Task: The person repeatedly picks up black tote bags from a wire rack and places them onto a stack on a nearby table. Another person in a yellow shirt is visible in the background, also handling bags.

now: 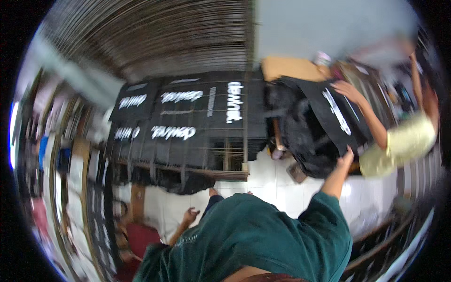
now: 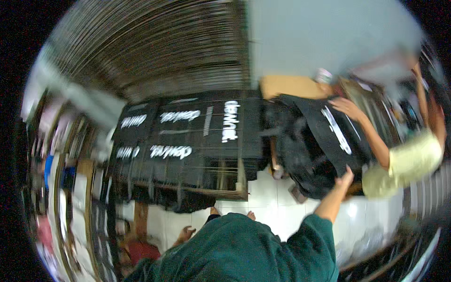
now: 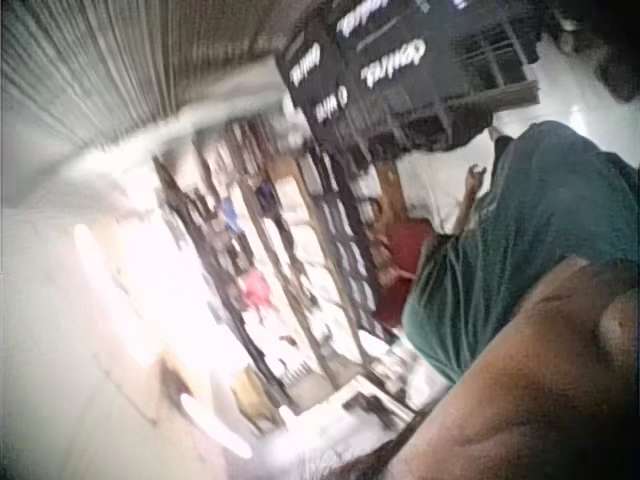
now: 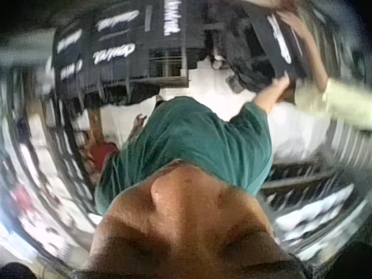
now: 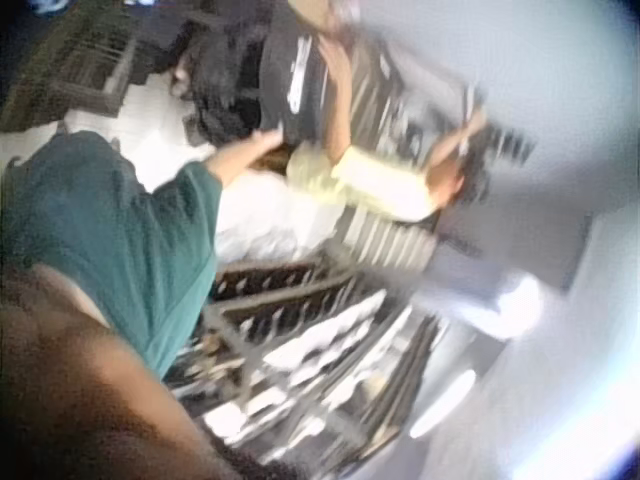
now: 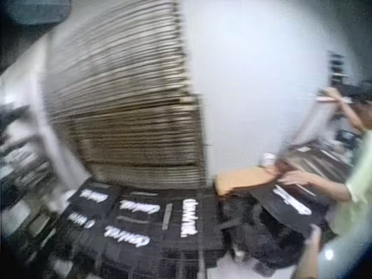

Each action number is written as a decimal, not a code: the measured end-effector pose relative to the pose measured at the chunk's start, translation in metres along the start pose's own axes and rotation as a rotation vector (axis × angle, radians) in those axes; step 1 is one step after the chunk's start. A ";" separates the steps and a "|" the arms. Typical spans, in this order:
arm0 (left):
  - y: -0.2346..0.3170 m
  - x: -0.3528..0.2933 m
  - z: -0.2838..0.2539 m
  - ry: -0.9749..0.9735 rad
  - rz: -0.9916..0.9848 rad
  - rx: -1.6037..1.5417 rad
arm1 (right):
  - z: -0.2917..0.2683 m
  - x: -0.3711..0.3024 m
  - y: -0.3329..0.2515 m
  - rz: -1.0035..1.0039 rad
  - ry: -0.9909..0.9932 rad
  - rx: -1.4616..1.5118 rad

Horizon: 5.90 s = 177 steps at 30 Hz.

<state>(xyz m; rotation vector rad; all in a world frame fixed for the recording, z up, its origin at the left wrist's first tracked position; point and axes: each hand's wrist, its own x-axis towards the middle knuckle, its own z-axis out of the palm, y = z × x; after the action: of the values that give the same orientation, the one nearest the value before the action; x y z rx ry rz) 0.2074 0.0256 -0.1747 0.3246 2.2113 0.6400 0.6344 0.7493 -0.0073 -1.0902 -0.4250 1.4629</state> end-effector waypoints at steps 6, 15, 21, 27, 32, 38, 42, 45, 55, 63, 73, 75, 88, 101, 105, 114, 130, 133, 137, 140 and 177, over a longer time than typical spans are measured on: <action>0.100 -0.046 -0.033 0.162 0.136 -0.382 | 0.141 -0.100 -0.055 -0.677 -0.183 -0.435; 0.208 -0.057 -0.122 -0.043 0.484 -1.032 | 0.445 -0.399 -0.041 -1.249 -0.982 -0.445; 0.183 -0.052 -0.199 -0.726 0.761 -1.003 | 0.569 -0.563 0.089 -0.900 -1.525 -0.519; 0.120 -0.068 -0.270 -0.683 0.886 -1.324 | 0.673 -0.728 0.265 -0.425 -1.783 -0.563; 0.087 -0.060 -0.391 -0.129 1.047 -1.522 | 0.720 -0.811 0.322 -0.082 -1.894 -0.271; 0.063 -0.076 -0.500 0.256 1.287 -1.648 | 0.657 -0.773 0.359 -0.465 -1.627 -0.266; 0.019 -0.035 -0.515 0.597 0.772 -1.589 | 0.589 -0.705 0.467 -0.345 -1.539 -0.479; -0.005 0.033 -0.524 0.715 0.394 -1.455 | 0.542 -0.658 0.550 -0.264 -1.424 -0.641; -0.057 0.110 -0.494 0.923 0.232 -1.277 | 0.470 -0.631 0.650 -0.396 -1.124 -0.895; -0.023 0.108 -0.520 0.981 0.272 -1.084 | 0.470 -0.643 0.661 -0.532 -1.014 -0.894; -0.035 0.117 -0.529 1.010 0.199 -1.110 | 0.474 -0.646 0.669 -0.481 -0.984 -0.950; -0.046 0.122 -0.527 0.984 0.252 -1.101 | 0.475 -0.650 0.669 -0.479 -0.962 -0.991; -0.045 0.123 -0.536 0.976 0.193 -1.079 | 0.476 -0.669 0.658 -0.376 -0.921 -1.072; -0.063 0.131 -0.550 1.038 0.172 -0.966 | 0.440 -0.584 0.548 -0.316 -0.975 -0.879; -0.061 0.123 -0.552 1.022 0.140 -0.959 | 0.407 -0.532 0.509 -0.312 -0.880 -0.942; -0.026 0.067 -0.482 1.309 -0.321 -0.497 | 0.333 -0.437 0.413 -0.363 -0.812 -0.884; -0.053 -0.015 -0.154 1.048 -0.218 -0.204 | 0.192 -0.294 0.231 -0.613 -0.479 -0.812; -0.126 0.017 -0.117 0.460 -0.349 -0.382 | 0.148 -0.266 0.190 -0.587 -0.355 -0.787; -0.068 0.054 -0.058 -0.013 -0.219 -0.165 | 0.068 -0.228 0.159 -0.639 -0.100 -0.857; -0.021 0.073 -0.025 -0.191 -0.099 -0.127 | 0.018 -0.215 0.149 -0.689 0.063 -0.918; 0.004 0.035 0.006 -0.313 0.142 0.178 | 0.000 -0.040 0.003 -0.216 0.353 -0.015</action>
<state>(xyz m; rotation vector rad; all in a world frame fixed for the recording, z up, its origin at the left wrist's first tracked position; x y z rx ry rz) 0.1898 0.0458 -0.1981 0.6344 1.9578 0.4336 0.6274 0.7118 0.0050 -1.2452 -0.2918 1.0532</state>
